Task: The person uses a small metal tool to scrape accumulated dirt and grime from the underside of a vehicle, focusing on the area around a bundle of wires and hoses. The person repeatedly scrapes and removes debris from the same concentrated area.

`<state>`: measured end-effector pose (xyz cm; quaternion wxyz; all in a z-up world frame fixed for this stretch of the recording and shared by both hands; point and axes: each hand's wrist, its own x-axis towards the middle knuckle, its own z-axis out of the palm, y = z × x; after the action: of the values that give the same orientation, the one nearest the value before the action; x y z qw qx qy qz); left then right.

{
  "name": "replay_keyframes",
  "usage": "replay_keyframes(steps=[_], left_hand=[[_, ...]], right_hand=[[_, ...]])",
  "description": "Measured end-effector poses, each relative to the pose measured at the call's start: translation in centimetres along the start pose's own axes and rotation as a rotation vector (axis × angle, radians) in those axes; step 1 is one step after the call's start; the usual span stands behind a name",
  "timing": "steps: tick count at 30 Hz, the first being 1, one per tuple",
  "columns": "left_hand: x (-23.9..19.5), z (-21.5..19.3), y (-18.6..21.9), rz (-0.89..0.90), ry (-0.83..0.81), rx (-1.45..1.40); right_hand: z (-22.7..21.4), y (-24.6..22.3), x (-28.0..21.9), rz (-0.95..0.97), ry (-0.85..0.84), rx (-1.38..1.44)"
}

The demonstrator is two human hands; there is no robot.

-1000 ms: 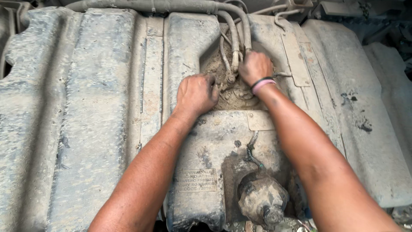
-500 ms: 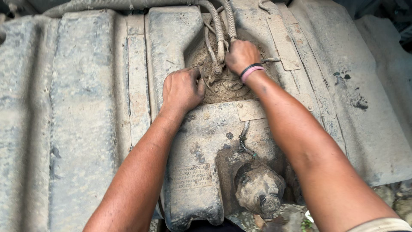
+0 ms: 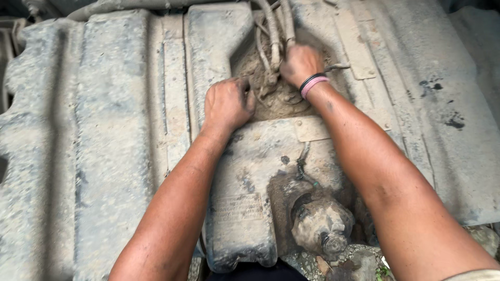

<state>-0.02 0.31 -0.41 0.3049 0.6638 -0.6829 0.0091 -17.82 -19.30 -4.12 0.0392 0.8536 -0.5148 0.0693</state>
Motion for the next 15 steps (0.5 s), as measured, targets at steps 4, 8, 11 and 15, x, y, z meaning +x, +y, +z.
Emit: replay_keyframes(steps=[4, 8, 11, 15], left_hand=[[0.5, 0.4, 0.1, -0.062, -0.079, 0.020], [0.2, 0.3, -0.1, -0.057, -0.064, 0.006], [0.5, 0.3, 0.1, -0.062, -0.092, 0.032], [0.5, 0.5, 0.1, -0.074, -0.107, 0.032]], right_hand=[[1.3, 1.1, 1.0, 0.011, 0.301, 0.206], [-1.9, 1.1, 0.6, 0.237, 0.008, 0.487], [-4.9, 0.4, -1.1, 0.237, -0.181, 0.404], [-4.8, -0.9, -0.6, 0.320, -0.282, 0.403]])
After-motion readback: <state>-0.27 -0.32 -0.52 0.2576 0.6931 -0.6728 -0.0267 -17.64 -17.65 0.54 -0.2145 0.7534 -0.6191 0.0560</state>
